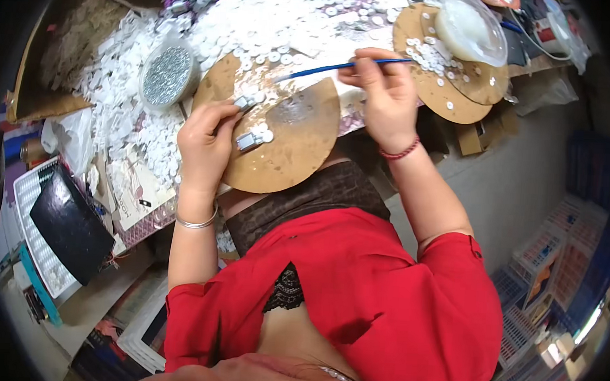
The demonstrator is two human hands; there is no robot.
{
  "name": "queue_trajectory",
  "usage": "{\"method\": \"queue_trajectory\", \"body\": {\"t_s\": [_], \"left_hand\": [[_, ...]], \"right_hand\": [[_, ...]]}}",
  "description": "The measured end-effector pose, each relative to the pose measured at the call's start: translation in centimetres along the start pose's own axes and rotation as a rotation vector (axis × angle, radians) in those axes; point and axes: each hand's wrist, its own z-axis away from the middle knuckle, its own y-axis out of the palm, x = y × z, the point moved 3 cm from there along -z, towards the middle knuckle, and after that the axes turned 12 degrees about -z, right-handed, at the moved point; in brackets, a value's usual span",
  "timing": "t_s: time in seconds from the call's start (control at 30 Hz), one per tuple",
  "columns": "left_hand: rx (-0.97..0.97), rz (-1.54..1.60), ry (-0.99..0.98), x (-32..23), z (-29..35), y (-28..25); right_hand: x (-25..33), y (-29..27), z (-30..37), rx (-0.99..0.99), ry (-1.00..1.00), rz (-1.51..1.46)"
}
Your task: Applying glue and assembling small white plastic components on a workbench.
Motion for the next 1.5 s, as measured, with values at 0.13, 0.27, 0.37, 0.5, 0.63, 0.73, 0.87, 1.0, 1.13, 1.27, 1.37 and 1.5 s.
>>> {"method": "queue_trajectory", "body": {"t_s": [0.13, 0.27, 0.37, 0.5, 0.63, 0.73, 0.87, 1.0, 1.13, 1.27, 1.37, 1.5], "left_hand": [[-0.026, 0.006, -0.005, 0.4, 0.3, -0.2], [-0.042, -0.021, 0.017, 0.4, 0.8, 0.0], [-0.082, -0.025, 0.019, -0.3, 0.5, -0.8], [-0.044, -0.025, 0.123, -1.5, 3.8, -1.7], [-0.014, -0.047, 0.08, -1.5, 4.5, -1.3], [0.005, -0.003, 0.012, -1.4, 4.1, -2.2], [-0.061, 0.049, -0.081, -1.2, 1.9, -2.3], [-0.029, -0.136, 0.005, -0.3, 0.0, -0.3], [0.054, -0.073, -0.13, 0.0, 0.6, -0.3], [0.051, -0.056, -0.106, 0.6, 0.6, -0.3], [0.078, -0.003, -0.115, 0.2, 0.5, -0.5], [0.102, 0.087, -0.226, 1.1, 1.4, -1.6]], "right_hand": [[-2.3, 2.8, 0.0, 0.136, 0.08, 0.017], [-1.7, 2.9, 0.2, 0.16, 0.088, 0.085], [-1.3, 1.6, 0.4, 0.094, 0.112, 0.128], [-0.1, 1.0, 2.6, 0.126, 0.212, -0.033], [0.3, -0.1, 3.1, 0.075, 0.274, 0.023], [5.1, -4.8, 0.8, -0.123, -0.247, 0.297], [12.3, -15.5, -3.1, -0.413, -0.779, 0.698], [13.1, -18.0, -4.5, -0.409, -0.728, 1.677], [10.0, -7.2, -1.7, -0.324, -0.707, 1.112], [2.7, 4.3, -4.4, 0.398, -0.455, 0.983], [-0.1, 6.5, -7.1, 0.49, -0.318, 1.24], [0.4, 8.3, -6.9, 0.663, -0.197, 0.968]]}}
